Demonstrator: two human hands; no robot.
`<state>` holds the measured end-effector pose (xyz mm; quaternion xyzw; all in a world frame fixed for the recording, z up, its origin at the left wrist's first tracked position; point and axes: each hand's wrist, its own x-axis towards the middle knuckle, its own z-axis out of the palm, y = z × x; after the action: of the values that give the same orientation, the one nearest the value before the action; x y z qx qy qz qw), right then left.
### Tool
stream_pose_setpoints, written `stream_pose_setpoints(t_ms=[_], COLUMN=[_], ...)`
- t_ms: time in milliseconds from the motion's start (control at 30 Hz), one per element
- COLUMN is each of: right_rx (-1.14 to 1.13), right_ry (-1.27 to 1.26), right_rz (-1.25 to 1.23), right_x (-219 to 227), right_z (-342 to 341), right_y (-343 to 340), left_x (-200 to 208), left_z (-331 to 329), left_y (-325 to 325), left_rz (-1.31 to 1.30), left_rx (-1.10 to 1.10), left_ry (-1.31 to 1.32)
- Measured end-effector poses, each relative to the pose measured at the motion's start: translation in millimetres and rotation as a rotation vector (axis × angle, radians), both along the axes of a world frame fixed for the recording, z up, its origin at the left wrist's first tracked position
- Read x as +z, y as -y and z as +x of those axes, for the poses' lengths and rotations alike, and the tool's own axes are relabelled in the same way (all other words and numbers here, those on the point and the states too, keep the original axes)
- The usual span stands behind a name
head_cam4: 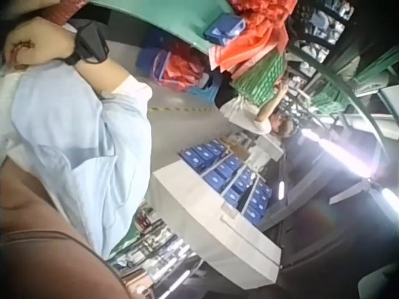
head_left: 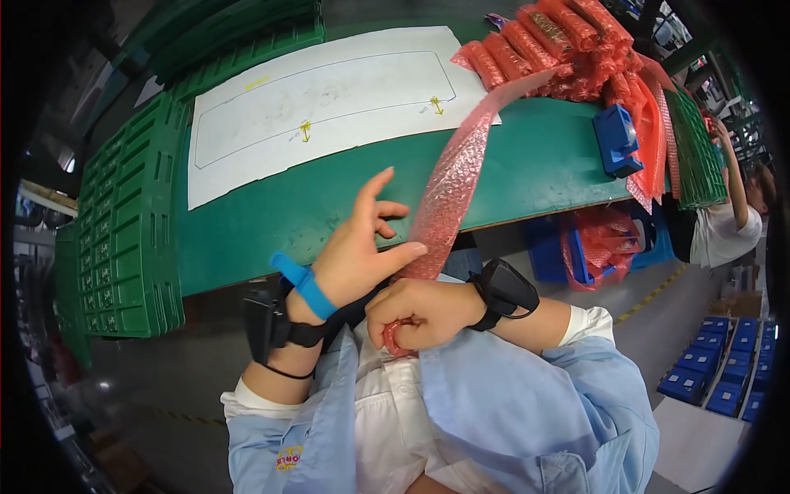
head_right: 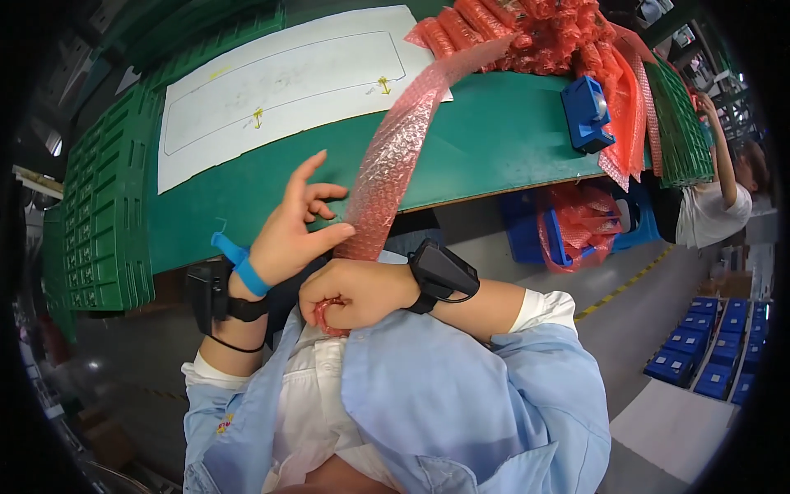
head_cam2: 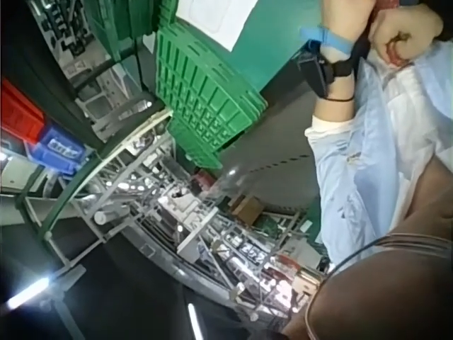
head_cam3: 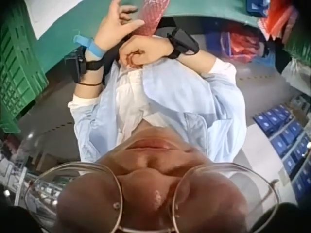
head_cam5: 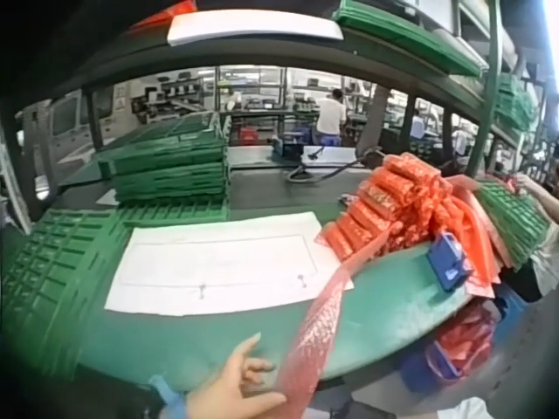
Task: The person removes circuit boards from a green tray, places them onto a white template, and then wraps them in bubble wrap. After wrapping, the person secures the bubble wrap with tape and places the bundle onto a pile.
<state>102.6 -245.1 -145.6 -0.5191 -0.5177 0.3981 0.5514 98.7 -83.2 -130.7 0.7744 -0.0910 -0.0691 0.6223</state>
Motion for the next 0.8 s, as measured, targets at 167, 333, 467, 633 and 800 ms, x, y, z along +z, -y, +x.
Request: stream_pose_setpoints(t_ms=[167, 333, 467, 633, 800], right_rx=[-0.069, -0.192, -0.346, -0.306, -0.663], right_ry=[-0.095, 0.389, 0.635, 0.581, -0.334], right_rz=[-0.109, 0.113, 0.129, -0.26, -0.273], right_x=[4, -6, -18, -29, 6], right_z=[-9, -7, -6, 2, 3], right_y=[4, 1, -1, 10, 27], left_x=[10, 0, 2, -20, -12], left_z=[8, 9, 8, -2, -18], left_y=[15, -2, -22, -32, -23], left_rz=[0.324, -0.195, -0.883, -0.855, -0.753], left_rx=[-0.074, 0.273, 0.445, 0.522, 0.402], left_ry=[0.009, 0.024, -0.154, -0.091, -0.077])
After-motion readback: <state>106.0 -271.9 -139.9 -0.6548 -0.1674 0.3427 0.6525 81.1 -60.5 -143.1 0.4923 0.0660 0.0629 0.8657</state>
